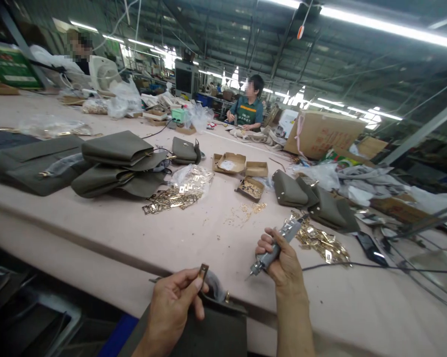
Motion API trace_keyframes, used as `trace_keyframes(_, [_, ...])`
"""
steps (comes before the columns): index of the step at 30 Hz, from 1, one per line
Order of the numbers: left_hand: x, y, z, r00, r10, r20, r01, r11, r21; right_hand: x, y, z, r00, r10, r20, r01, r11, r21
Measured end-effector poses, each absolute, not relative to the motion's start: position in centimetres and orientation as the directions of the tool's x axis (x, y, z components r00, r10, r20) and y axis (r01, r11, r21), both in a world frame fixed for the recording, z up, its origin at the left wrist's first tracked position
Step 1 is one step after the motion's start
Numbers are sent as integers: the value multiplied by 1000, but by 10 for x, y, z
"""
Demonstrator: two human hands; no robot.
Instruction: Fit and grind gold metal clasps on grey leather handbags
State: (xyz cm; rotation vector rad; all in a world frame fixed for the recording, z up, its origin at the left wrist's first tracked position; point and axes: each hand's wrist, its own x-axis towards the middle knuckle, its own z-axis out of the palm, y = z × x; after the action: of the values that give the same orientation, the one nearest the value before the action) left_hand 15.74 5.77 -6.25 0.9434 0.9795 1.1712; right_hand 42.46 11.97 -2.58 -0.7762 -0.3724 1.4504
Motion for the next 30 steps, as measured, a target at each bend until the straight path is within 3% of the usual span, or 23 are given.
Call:
trace_keyframes(6, [159,60,-60,101,987,-125,-249,147,957,429,153,-28,184,950,-251,-677,-62,-733])
trace_keyframes(11, [158,58,-66,104,986,-130,-257,153,954,460,180,-34,458,865,-207,-670,183,-720])
trace_keyframes(16, [159,56,-64,61,990,-127,-256,138,957,506,199,-44,627,758,-179,-591,314,-743])
trace_keyframes(30, [162,56,-63,9,984,-175,-231,173,958,526,218,-77,792,577,-196,-484,400,-778])
